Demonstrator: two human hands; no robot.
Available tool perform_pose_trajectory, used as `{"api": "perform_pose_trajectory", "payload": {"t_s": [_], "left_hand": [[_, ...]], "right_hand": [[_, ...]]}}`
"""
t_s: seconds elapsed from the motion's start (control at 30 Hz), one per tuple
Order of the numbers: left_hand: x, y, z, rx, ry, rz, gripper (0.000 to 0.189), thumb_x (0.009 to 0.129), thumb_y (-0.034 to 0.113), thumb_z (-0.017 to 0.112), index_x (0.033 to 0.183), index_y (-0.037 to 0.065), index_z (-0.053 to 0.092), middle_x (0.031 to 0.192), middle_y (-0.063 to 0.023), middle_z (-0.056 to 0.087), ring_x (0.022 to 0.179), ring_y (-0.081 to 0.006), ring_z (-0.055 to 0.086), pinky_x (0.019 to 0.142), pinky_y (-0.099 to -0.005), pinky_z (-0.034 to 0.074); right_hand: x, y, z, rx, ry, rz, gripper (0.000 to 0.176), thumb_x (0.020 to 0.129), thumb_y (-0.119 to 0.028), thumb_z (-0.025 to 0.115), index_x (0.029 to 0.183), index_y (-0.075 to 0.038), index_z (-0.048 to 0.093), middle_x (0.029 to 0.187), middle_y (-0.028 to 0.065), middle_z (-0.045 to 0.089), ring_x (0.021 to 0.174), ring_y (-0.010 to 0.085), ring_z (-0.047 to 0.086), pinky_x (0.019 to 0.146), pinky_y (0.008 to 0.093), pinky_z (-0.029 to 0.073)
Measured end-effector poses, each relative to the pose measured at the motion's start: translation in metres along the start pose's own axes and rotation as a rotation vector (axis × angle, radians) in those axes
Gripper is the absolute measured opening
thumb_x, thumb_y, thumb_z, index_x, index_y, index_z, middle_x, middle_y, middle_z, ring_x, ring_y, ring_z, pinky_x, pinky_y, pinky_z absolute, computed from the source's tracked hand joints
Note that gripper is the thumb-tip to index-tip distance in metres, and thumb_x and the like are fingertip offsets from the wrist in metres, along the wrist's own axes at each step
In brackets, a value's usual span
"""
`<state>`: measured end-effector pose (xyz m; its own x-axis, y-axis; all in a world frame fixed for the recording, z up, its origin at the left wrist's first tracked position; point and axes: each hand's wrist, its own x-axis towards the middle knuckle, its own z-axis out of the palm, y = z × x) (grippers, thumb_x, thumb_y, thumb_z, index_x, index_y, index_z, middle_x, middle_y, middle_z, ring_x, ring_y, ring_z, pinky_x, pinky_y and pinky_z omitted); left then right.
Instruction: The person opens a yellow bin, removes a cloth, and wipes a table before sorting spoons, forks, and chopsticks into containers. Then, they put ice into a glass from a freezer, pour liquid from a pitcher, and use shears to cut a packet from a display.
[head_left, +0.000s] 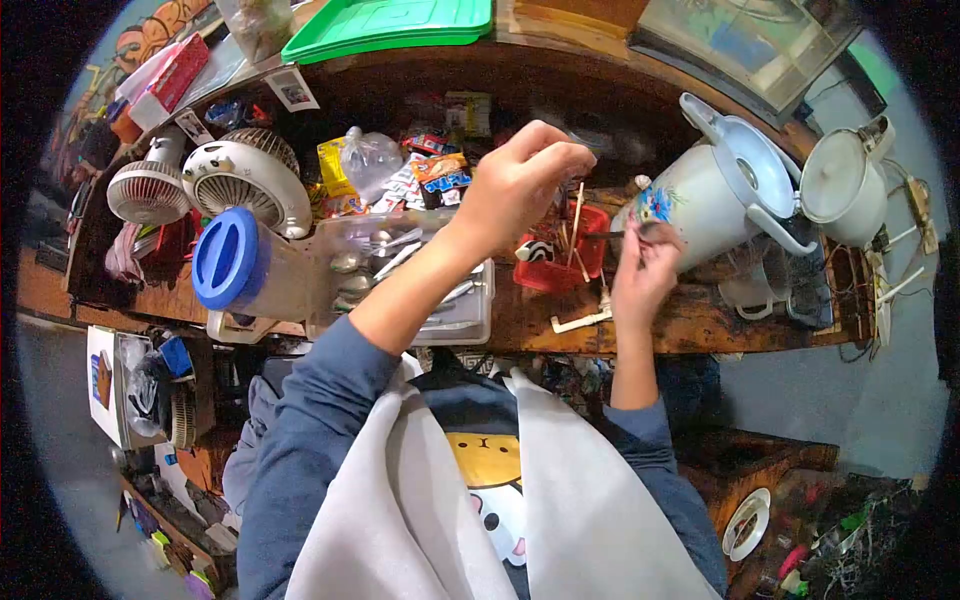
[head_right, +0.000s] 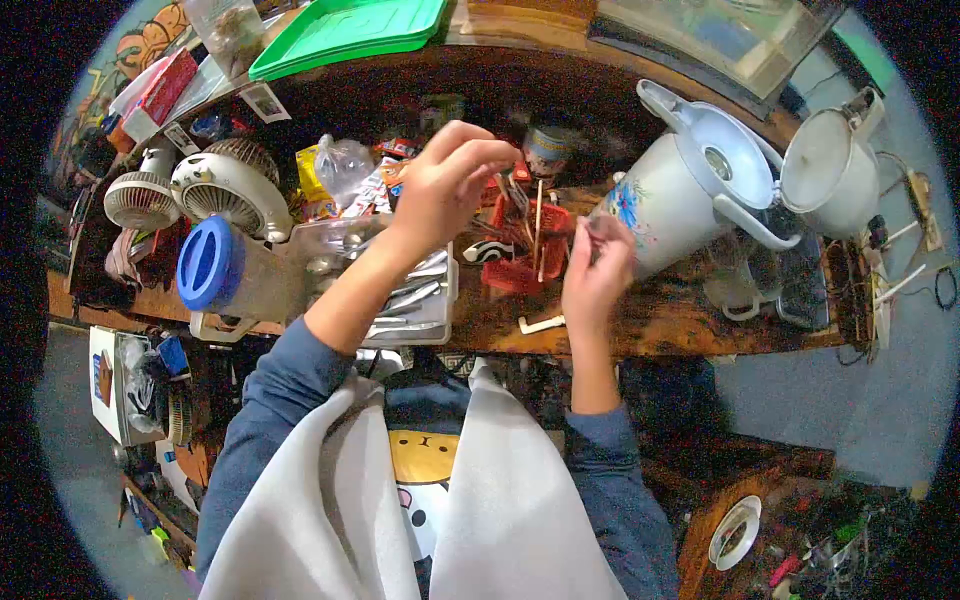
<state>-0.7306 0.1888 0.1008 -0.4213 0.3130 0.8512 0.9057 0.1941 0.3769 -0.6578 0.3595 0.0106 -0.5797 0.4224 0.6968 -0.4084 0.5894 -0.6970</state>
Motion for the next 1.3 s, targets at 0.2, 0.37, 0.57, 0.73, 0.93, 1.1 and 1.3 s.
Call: {"api": "perform_pose_trajectory", "payload": {"t_s": [0.2, 0.37, 0.57, 0.73, 0.93, 1.1, 1.3], "left_hand": [[-0.037, -0.04, 0.051, 0.131, -0.39, -0.186, 0.014, 0.072, 0.006, 0.058, 0.085, 0.007, 0.059, 0.087, -0.0128, 0.054, 0.08, -0.033, 0.055, 0.069, -0.041, 0.045], [-0.044, -0.048, 0.045, -0.064, -0.327, -0.229, 0.018, 0.078, 0.013, 0.058, 0.094, 0.005, 0.056, 0.088, -0.0142, 0.054, 0.087, -0.031, 0.054, 0.073, -0.0391, 0.045], [-0.077, -0.024, -0.063, 0.201, 0.003, -0.356, 0.018, 0.074, 0.005, 0.059, 0.092, 0.007, 0.056, 0.092, -0.0122, 0.055, 0.087, -0.0296, 0.054, 0.073, -0.0349, 0.045], [-0.152, -0.038, -0.142, 0.45, -0.047, -0.611, 0.016, 0.072, 0.001, 0.057, 0.088, 0.005, 0.057, 0.09, -0.0117, 0.055, 0.081, -0.0305, 0.057, 0.068, -0.0376, 0.046], [-0.21, -0.062, -0.162, 0.536, -0.522, -0.666, 0.018, 0.071, 0.005, 0.056, 0.089, 0.007, 0.058, 0.093, -0.0137, 0.055, 0.08, -0.0331, 0.057, 0.068, -0.0411, 0.047], [-0.213, -0.066, -0.155, 0.777, -0.619, -0.547, 0.026, 0.067, 0.004, 0.056, 0.094, 0.003, 0.054, 0.083, -0.0171, 0.058, 0.075, -0.0327, 0.059, 0.063, -0.0405, 0.048], [-0.222, -0.071, -0.152, 0.745, -0.624, -0.58, 0.037, 0.072, 0.008, 0.054, 0.108, 0.004, 0.049, 0.076, -0.0139, 0.06, 0.066, -0.0311, 0.06, 0.055, -0.04, 0.047]], "right_hand": [[0.008, 0.03, 0.01, -0.308, -0.255, -0.029, 0.012, 0.084, -0.008, 0.05, 0.094, -0.001, 0.05, 0.086, 0.0169, 0.055, 0.081, 0.0348, 0.053, 0.07, 0.0407, 0.041], [0.019, 0.029, 0.013, -0.316, -0.299, 0.043, 0.011, 0.082, -0.009, 0.052, 0.089, 0.0, 0.054, 0.085, 0.0165, 0.057, 0.081, 0.0338, 0.053, 0.072, 0.0404, 0.041], [0.014, 0.008, 0.004, -0.051, -0.051, 0.238, 0.042, 0.079, -0.003, 0.058, 0.118, 0.001, 0.042, 0.107, 0.0151, 0.051, 0.092, 0.0225, 0.053, 0.081, 0.0318, 0.043], [-0.007, -0.079, 0.029, 0.166, -0.165, -0.37, 0.023, 0.075, 0.008, 0.054, 0.097, 0.001, 0.051, 0.091, 0.0136, 0.058, 0.075, 0.0194, 0.056, 0.07, 0.0294, 0.046], [-0.056, -0.094, 0.13, 0.176, -0.891, -0.486, 0.024, 0.064, 0.002, 0.06, 0.086, -0.006, 0.057, 0.083, 0.0083, 0.059, 0.077, 0.0263, 0.057, 0.069, 0.034, 0.047], [-0.104, -0.06, 0.187, -0.116, -1.269, -0.501, 0.021, 0.072, -0.005, 0.052, 0.092, -0.008, 0.058, 0.092, 0.0086, 0.055, 0.09, 0.027, 0.053, 0.074, 0.0391, 0.044], [-0.105, -0.053, 0.2, -0.139, -1.301, -0.412, 0.018, 0.069, -0.005, 0.059, 0.086, -0.009, 0.055, 0.089, 0.0085, 0.05, 0.087, 0.0288, 0.05, 0.076, 0.0399, 0.042]]}}
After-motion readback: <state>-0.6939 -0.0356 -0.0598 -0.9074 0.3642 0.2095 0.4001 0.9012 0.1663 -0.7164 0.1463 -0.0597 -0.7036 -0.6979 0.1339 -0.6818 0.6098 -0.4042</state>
